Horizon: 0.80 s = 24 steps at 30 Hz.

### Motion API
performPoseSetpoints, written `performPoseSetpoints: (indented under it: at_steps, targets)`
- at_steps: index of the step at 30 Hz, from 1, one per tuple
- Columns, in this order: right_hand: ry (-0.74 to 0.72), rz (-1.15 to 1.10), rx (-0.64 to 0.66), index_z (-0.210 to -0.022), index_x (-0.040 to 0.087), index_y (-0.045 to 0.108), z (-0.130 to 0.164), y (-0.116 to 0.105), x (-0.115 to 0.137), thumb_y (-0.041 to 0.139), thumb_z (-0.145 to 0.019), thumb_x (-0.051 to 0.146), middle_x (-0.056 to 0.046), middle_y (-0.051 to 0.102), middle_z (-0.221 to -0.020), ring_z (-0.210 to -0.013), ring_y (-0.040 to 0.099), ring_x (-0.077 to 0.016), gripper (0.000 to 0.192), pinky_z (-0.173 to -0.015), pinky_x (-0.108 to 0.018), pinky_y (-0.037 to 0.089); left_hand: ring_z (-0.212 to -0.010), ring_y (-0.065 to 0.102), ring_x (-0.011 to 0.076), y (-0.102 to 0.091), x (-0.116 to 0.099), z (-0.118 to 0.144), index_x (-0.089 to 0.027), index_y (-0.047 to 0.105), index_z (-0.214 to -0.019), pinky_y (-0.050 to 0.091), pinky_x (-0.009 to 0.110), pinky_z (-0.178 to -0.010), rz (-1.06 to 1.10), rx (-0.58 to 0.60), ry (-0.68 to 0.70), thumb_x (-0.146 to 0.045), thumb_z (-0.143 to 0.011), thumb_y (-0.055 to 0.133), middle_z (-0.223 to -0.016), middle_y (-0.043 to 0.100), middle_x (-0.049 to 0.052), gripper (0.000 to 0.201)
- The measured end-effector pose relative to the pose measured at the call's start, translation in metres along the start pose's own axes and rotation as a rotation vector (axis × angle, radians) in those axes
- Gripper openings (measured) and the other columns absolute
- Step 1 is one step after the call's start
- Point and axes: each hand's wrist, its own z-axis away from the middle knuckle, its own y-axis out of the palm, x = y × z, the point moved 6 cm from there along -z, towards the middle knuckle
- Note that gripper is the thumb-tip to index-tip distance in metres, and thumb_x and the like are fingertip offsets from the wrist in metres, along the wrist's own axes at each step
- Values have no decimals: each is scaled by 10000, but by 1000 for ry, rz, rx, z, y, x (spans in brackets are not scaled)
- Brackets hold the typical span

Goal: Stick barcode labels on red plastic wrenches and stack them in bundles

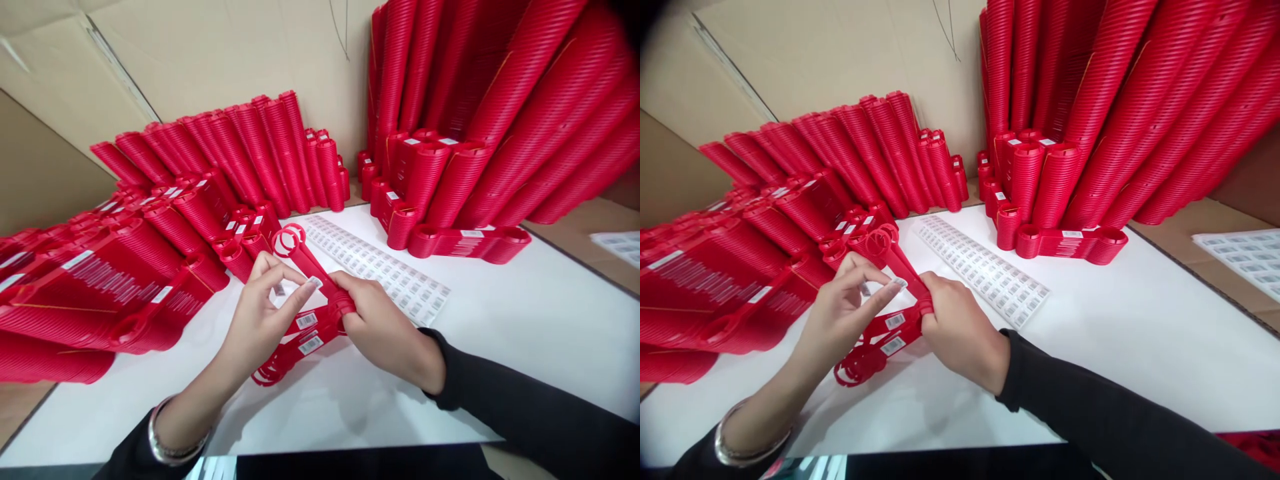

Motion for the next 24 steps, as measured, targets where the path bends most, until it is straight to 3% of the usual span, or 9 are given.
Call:
performPoseSetpoints:
  at_steps: [24]
  targets:
    - [11,-56,37,-760,205,438,5,3,2,368,-659,5,17,552,-731,-695,550,-147,234,-592,-252,388,-707,493,142,4,2,0,-219,656,-778,428,261,-609,-66,5,-54,-287,-797,663,-779,485,3,71]
